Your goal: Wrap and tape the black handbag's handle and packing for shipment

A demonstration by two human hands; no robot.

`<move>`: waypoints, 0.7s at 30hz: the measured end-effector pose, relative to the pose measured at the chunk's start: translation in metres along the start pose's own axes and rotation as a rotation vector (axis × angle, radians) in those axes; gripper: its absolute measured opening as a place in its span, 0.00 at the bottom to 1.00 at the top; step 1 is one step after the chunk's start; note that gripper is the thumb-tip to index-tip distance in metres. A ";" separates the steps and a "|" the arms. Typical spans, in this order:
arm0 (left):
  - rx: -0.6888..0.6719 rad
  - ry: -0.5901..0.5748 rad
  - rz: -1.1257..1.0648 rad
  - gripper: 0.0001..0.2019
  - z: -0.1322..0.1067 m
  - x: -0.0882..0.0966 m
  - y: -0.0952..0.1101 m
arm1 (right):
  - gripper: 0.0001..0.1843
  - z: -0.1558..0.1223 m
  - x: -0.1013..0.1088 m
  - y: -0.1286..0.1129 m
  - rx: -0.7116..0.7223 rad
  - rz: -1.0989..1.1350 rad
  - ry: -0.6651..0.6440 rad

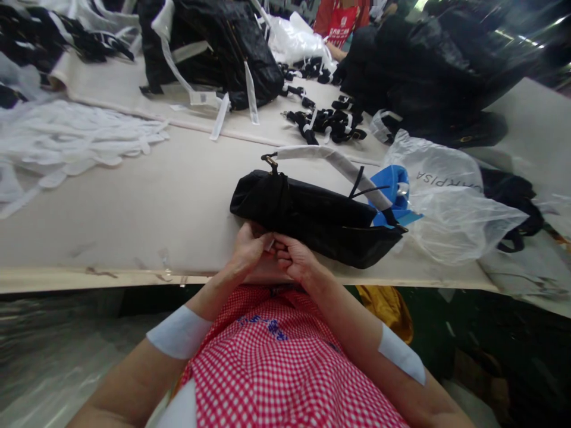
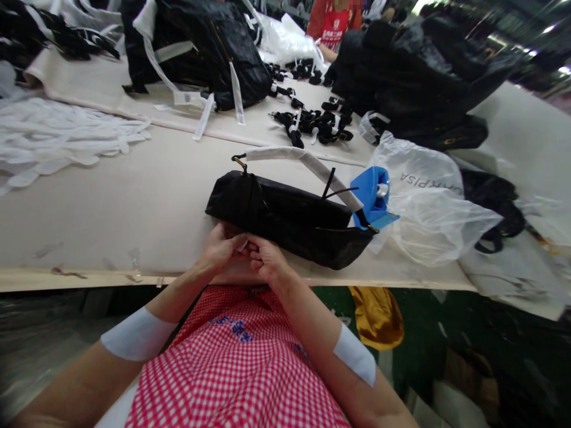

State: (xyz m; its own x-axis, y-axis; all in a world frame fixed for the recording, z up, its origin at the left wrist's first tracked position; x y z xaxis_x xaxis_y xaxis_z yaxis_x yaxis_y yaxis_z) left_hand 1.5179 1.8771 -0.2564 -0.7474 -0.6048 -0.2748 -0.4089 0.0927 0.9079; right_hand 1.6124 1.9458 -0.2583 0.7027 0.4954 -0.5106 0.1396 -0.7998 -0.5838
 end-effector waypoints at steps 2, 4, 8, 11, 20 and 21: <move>0.038 -0.046 0.002 0.10 0.001 0.005 -0.002 | 0.09 0.002 -0.001 -0.001 -0.010 0.046 0.000; 0.153 -0.124 -0.013 0.06 0.002 0.012 -0.003 | 0.13 0.002 0.000 -0.001 -0.015 0.077 -0.006; 0.327 -0.178 -0.011 0.05 0.004 0.024 0.004 | 0.17 0.001 0.002 -0.002 -0.038 0.073 -0.012; 0.367 -0.241 0.073 0.06 0.003 0.020 0.009 | 0.16 0.000 0.001 -0.003 -0.033 0.054 -0.036; 0.162 -0.280 0.397 0.05 0.006 0.013 0.009 | 0.17 -0.004 0.004 0.002 0.141 -0.118 0.071; 0.148 -0.283 0.433 0.05 0.007 0.014 0.010 | 0.16 -0.004 0.003 0.003 0.180 -0.171 0.088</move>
Point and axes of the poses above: each hand's wrist, its own z-axis towards the middle knuckle, its own x-axis out of the back of the hand, y = z × x, the point moved 4 cm from there along z, towards the middle knuckle, and after that the axes turned 11 degrees about -y, right-handed, at the moved point
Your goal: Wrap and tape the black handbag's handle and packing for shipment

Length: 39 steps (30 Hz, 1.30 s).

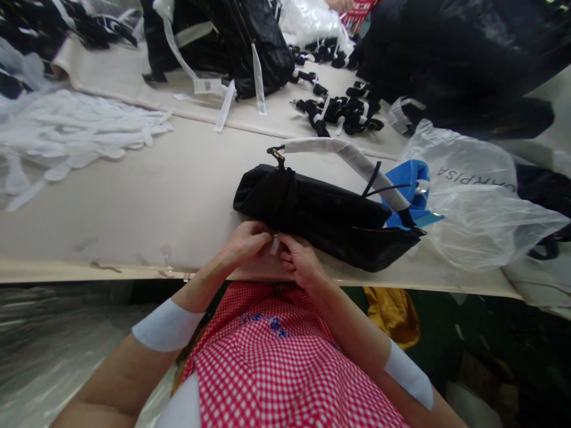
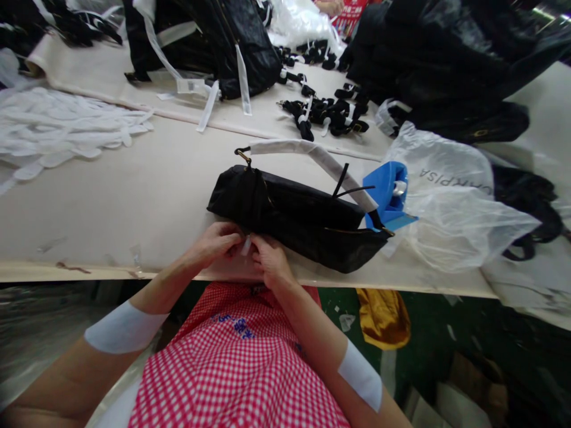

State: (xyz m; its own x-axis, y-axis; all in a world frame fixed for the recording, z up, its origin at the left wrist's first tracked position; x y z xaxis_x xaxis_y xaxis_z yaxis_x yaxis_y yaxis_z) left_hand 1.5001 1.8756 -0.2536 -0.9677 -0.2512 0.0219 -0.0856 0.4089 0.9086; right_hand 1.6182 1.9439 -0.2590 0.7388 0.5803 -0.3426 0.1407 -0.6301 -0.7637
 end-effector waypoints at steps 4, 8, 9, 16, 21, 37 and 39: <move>-0.031 -0.016 0.188 0.07 0.003 0.003 0.004 | 0.20 -0.002 -0.004 -0.003 0.157 -0.254 -0.063; -0.117 0.005 0.353 0.07 0.008 0.010 0.010 | 0.21 -0.003 -0.002 -0.004 0.173 -0.340 -0.117; -0.135 0.022 0.376 0.06 0.008 0.012 0.010 | 0.20 -0.003 -0.001 -0.003 0.159 -0.332 -0.114; -0.257 -0.128 0.346 0.07 0.005 0.012 0.014 | 0.19 -0.003 0.000 -0.001 0.180 -0.317 -0.080; -0.343 -0.151 0.399 0.08 0.000 0.009 0.018 | 0.18 0.000 0.003 0.002 0.201 -0.284 -0.044; -0.118 0.068 -0.016 0.09 -0.011 0.016 -0.002 | 0.14 -0.002 0.003 0.000 0.240 -0.236 -0.058; -0.069 0.114 0.061 0.10 -0.012 0.015 -0.009 | 0.17 -0.002 0.004 0.000 0.237 -0.224 -0.056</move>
Point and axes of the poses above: each hand's wrist, its own z-axis towards the middle knuckle, its own x-axis out of the back of the hand, y = z × x, the point moved 4 cm from there along z, towards the middle knuckle, and after that the axes turned 11 degrees about -y, right-handed, at the moved point
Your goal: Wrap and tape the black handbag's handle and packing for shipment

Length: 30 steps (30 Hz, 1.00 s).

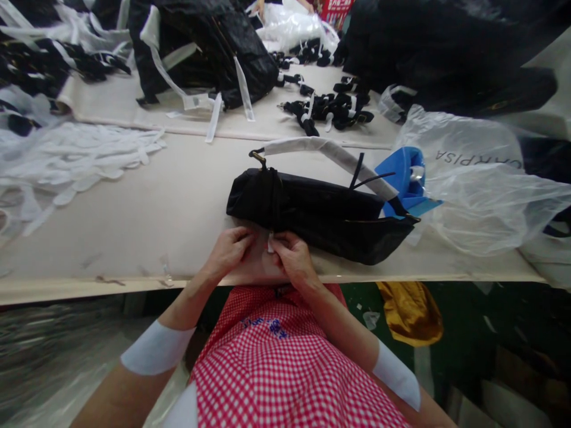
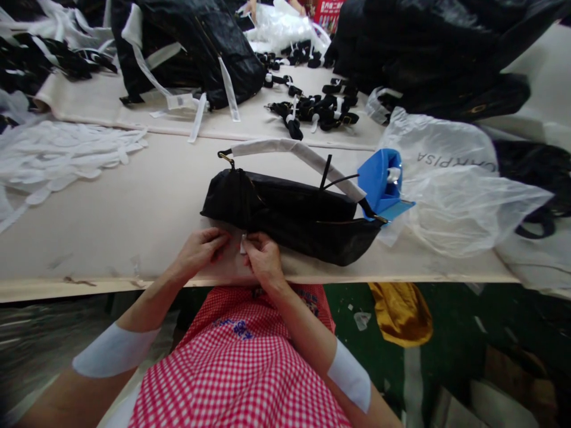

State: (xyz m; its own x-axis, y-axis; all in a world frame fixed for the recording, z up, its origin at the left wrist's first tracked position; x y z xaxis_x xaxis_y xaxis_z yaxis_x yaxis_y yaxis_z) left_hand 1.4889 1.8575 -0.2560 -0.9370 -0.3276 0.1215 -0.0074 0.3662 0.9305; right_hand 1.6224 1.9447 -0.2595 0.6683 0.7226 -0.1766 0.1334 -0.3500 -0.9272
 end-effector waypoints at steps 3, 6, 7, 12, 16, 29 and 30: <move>0.014 -0.037 0.043 0.15 0.004 -0.007 0.001 | 0.18 0.001 0.000 0.001 0.006 0.004 -0.010; -0.028 -0.094 0.020 0.19 0.013 -0.014 0.009 | 0.17 0.002 0.000 0.002 0.039 0.001 -0.005; -0.039 -0.111 0.009 0.19 0.016 -0.016 0.011 | 0.16 0.002 0.000 0.003 0.043 0.004 -0.002; -0.039 -0.181 -0.027 0.19 0.022 -0.018 0.011 | 0.15 0.004 0.001 0.005 0.017 -0.003 0.022; -0.050 -0.204 -0.041 0.19 0.020 -0.018 0.013 | 0.16 0.003 0.002 0.003 -0.022 -0.008 0.004; -0.049 -0.185 -0.116 0.13 0.021 -0.016 0.008 | 0.18 -0.003 0.003 -0.001 -0.002 0.049 0.024; -0.056 -0.188 -0.109 0.14 0.021 -0.016 0.008 | 0.18 -0.002 0.003 -0.001 0.005 0.036 0.033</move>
Point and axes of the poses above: each hand's wrist, its own z-axis towards the middle knuckle, its own x-axis out of the back of the hand, y = z × x, the point moved 4 cm from there along z, towards the middle knuckle, and after that the axes turned 11 degrees about -y, right-handed, at the moved point
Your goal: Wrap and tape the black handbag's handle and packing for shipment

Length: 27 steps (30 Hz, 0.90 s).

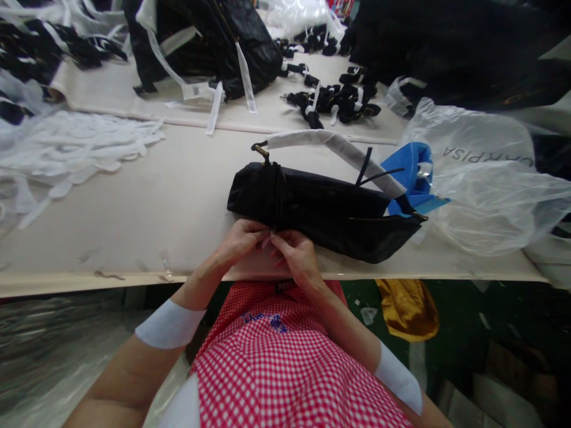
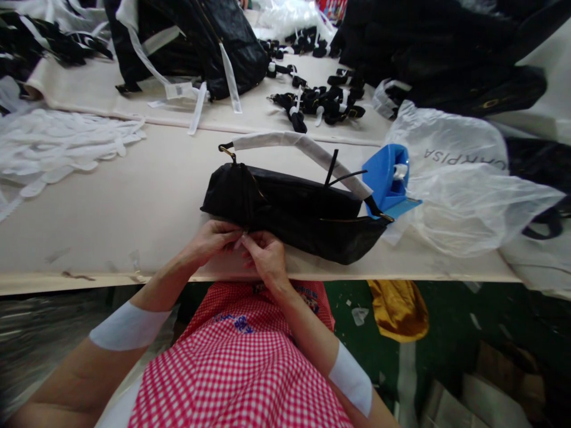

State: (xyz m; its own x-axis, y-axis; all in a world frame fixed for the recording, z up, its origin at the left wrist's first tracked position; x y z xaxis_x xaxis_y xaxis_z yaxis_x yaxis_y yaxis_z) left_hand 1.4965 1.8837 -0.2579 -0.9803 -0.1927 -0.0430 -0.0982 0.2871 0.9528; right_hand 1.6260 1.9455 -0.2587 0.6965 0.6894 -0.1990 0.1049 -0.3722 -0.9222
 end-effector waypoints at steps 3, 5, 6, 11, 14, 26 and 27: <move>-0.018 -0.015 0.027 0.14 -0.001 -0.001 0.002 | 0.16 0.001 0.000 0.002 0.020 -0.043 0.026; -0.015 -0.029 0.034 0.13 -0.001 -0.004 0.002 | 0.16 0.000 -0.001 0.003 0.041 -0.100 0.026; -0.008 -0.026 0.033 0.12 0.000 -0.005 0.002 | 0.15 0.000 -0.001 0.003 0.056 -0.139 0.026; 0.010 0.097 0.043 0.08 0.001 -0.004 0.000 | 0.13 -0.001 0.001 0.000 0.157 -0.369 0.067; 0.007 0.109 0.026 0.07 0.002 -0.004 -0.001 | 0.14 0.002 0.003 -0.001 0.203 -0.462 0.098; -0.024 0.083 -0.093 0.09 -0.002 -0.004 0.004 | 0.17 0.008 0.004 -0.002 0.054 -0.374 0.082; -0.034 0.084 -0.114 0.10 -0.003 -0.005 0.004 | 0.17 0.010 0.004 -0.002 0.044 -0.355 0.081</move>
State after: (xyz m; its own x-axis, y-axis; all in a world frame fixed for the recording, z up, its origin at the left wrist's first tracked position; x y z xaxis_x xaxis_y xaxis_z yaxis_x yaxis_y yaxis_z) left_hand 1.5015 1.8833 -0.2532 -0.9452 -0.3007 -0.1271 -0.2005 0.2274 0.9529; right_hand 1.6219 1.9553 -0.2613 0.6764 0.7185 0.1617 0.3210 -0.0900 -0.9428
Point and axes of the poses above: each hand's wrist, its own z-axis towards the middle knuckle, its own x-axis out of the back of the hand, y = z × x, the point moved 4 cm from there along z, towards the middle knuckle, and after that the axes turned 11 degrees about -y, right-handed, at the moved point
